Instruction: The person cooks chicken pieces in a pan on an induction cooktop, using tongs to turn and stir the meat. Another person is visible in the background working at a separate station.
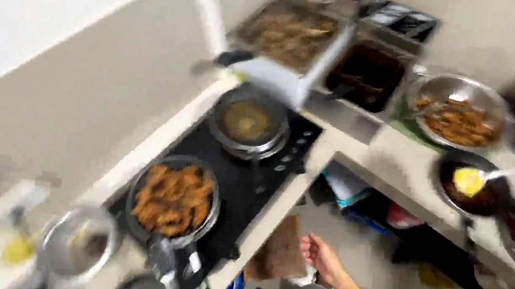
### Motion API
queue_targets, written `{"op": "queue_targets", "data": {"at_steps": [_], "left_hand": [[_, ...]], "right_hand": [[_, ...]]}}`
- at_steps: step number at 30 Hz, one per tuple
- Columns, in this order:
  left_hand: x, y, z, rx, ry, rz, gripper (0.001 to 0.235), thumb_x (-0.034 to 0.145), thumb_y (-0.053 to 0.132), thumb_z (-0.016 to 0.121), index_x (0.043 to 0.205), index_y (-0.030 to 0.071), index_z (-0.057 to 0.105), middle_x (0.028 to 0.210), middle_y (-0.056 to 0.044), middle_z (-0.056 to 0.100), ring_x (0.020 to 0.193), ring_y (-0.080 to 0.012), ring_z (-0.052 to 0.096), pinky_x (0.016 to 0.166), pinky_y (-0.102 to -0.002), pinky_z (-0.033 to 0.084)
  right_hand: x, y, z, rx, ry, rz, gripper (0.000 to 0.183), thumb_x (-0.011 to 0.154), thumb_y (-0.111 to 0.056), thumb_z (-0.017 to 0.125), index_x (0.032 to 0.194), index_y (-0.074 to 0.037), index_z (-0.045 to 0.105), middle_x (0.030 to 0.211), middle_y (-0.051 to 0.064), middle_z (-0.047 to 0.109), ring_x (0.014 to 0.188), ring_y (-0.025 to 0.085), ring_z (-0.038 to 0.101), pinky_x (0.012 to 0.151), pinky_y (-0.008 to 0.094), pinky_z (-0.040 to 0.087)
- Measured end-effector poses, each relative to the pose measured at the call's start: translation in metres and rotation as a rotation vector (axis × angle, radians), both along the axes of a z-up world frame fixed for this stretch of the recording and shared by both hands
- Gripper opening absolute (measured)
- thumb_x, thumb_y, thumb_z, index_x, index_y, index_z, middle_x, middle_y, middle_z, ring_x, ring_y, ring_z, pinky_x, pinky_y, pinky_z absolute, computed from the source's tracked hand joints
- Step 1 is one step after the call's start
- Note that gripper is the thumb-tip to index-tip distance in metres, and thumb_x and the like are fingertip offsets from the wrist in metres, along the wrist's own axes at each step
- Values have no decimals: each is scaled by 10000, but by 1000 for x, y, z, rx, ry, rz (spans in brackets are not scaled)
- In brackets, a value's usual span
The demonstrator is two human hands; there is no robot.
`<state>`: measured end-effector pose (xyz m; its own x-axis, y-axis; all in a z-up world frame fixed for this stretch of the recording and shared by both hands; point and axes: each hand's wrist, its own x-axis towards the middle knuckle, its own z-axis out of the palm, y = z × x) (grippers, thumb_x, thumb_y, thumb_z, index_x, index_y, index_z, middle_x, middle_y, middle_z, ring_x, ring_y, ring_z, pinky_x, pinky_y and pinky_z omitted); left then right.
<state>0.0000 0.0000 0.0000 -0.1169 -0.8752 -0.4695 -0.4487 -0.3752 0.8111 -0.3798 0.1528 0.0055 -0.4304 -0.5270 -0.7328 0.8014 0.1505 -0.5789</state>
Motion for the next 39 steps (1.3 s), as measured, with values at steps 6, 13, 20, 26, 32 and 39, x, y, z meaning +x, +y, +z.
{"op": "queue_targets", "data": {"at_steps": [6, 13, 20, 26, 32, 39], "left_hand": [[-4, 70, 141, 145, 197, 452, 222, 882, 169, 774, 840, -24, 673, 396, -166, 438, 295, -231, 389, 314, -355, 306], [-1, 78, 193, 217, 222, 456, 223, 970, 159, 687, 843, 2, 591, 454, -128, 425, 377, -216, 379, 405, -350, 325], [-1, 72, 194, 276, 228, 410, 183, 1004, 158, 664, 889, 36, 589, 514, -90, 419, 421, -178, 363, 417, -314, 314], [-5, 66, 199, 269, 187, 387, 184, 998, 196, 654, 922, 35, 607, 524, -95, 469, 421, -192, 423, 428, -322, 395], [-3, 59, 188, 271, 222, 408, 214, 991, 197, 679, 878, 55, 565, 540, -94, 449, 450, -184, 394, 421, -317, 368], [-8, 54, 188, 265, 223, 370, 220, 988, 188, 688, 870, 58, 556, 535, -93, 456, 431, -182, 402, 405, -317, 359]], "right_hand": [[28, -26, 40, 29, 212, 360, 330, 1033, -294, 607, 890, -12, 703, 635, 79, 626, 449, 146, 467, 380, 256, 236], [26, -56, 56, 27, 344, 367, 315, 1055, -297, 575, 869, -48, 629, 629, 52, 519, 444, 128, 382, 384, 273, 201], [76, -106, 125, -13, 902, 833, 378, 1057, -307, 507, 920, -31, 725, 633, 55, 651, 450, 150, 522, 554, 302, 457], [98, -140, 169, -24, 1066, 995, 311, 1032, -332, 533, 1035, -127, 767, 636, -20, 639, 510, 113, 517, 575, 282, 439], [101, -139, 181, -26, 1114, 983, 302, 1028, -325, 535, 1040, -146, 778, 617, -18, 648, 515, 102, 533, 570, 267, 437], [88, -133, 160, -1, 1165, 975, 317, 1021, -352, 533, 1010, -159, 785, 570, -36, 624, 522, 106, 563, 578, 278, 460]]}}
